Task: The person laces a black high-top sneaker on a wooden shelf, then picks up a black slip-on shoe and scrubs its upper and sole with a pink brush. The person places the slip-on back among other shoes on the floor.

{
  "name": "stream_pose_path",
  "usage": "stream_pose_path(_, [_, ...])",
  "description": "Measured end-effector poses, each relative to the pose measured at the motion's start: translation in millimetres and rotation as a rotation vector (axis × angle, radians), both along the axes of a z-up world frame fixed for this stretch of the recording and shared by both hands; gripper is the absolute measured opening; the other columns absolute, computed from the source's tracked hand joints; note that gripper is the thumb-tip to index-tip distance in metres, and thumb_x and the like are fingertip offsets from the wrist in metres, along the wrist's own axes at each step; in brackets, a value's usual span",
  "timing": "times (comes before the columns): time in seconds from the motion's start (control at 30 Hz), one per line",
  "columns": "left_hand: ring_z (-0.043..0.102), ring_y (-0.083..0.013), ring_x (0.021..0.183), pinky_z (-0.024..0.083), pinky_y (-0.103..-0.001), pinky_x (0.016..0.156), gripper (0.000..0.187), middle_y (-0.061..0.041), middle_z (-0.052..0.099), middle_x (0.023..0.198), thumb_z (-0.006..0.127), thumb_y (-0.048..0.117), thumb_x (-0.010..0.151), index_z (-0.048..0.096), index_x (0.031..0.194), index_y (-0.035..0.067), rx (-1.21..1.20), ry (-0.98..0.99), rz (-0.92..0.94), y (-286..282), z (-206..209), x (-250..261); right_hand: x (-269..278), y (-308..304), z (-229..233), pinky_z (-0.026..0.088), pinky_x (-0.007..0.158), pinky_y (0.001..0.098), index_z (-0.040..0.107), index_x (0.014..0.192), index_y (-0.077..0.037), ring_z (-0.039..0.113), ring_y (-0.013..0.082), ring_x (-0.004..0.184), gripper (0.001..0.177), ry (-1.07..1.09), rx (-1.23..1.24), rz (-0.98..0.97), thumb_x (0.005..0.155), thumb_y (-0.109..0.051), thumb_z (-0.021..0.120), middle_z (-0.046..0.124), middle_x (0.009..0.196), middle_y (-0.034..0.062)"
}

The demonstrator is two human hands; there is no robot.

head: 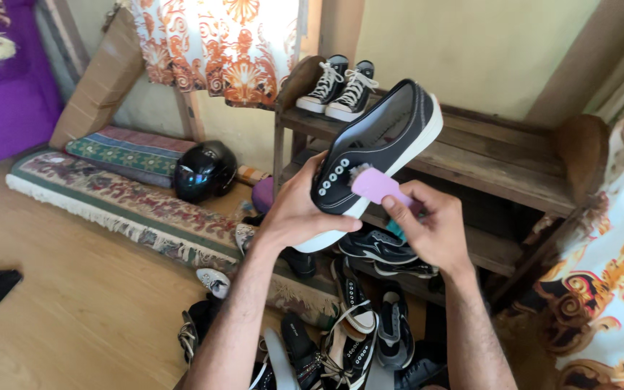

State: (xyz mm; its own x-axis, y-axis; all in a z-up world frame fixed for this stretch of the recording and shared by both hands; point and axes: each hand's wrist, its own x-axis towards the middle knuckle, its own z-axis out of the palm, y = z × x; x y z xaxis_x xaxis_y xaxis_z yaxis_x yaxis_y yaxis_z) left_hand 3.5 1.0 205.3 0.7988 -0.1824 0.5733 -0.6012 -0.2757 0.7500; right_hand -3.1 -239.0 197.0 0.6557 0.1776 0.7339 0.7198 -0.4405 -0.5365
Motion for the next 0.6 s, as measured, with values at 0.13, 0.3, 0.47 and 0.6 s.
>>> stream_pose_path(0.13, [0.062,-0.0256,0.129,0.045,-0.037,0.11,0.116,-0.013,0.063,0.141,0.097,0.028,0.047,0.045,0.15,0.007,0.112,-0.022,0.021,6,3,-1,6,-20,1,0.038,0.052,0.0203,0.075,0.098,-0.003,0.05,0.0009,0.06,0.019,0.015,0.093,-0.02,0.096,-0.021,0.076,0.064,0.068,-0.0045])
stream_pose_path(0.3, [0.063,-0.0236,0.129,0.046,-0.035,0.11,0.111,-0.014,0.064,0.139,0.096,0.029,0.049,0.049,0.147,0.005,0.185,-0.05,0.029,13,5,-5,18,-43,-2,0.033,0.052,0.0205,0.075,0.095,-0.001,0.044,0.0022,0.06,0.019,0.015,0.174,-0.13,0.099,-0.02,0.076,0.058,0.067,-0.0045])
stream_pose_path(0.47, [0.065,-0.0215,0.125,0.047,-0.033,0.108,0.108,-0.012,0.067,0.137,0.095,0.03,0.049,0.052,0.145,0.004,0.129,-0.015,-0.06,26,3,-4,28,-63,1,0.037,0.05,0.021,0.072,0.095,-0.004,0.051,0.0034,0.057,0.019,0.004,0.376,-0.228,0.104,-0.02,0.069,0.061,0.068,-0.0035])
stream_pose_path(0.6, [0.069,-0.022,0.118,0.05,-0.033,0.106,0.099,-0.012,0.074,0.129,0.092,0.036,0.051,0.059,0.139,0.005,-0.047,0.155,-0.124,26,-4,6,32,-61,0,0.037,0.054,0.0211,0.068,0.097,-0.004,0.05,0.004,0.06,0.021,-0.019,0.546,-0.026,0.11,-0.02,0.065,0.059,0.071,-0.003])
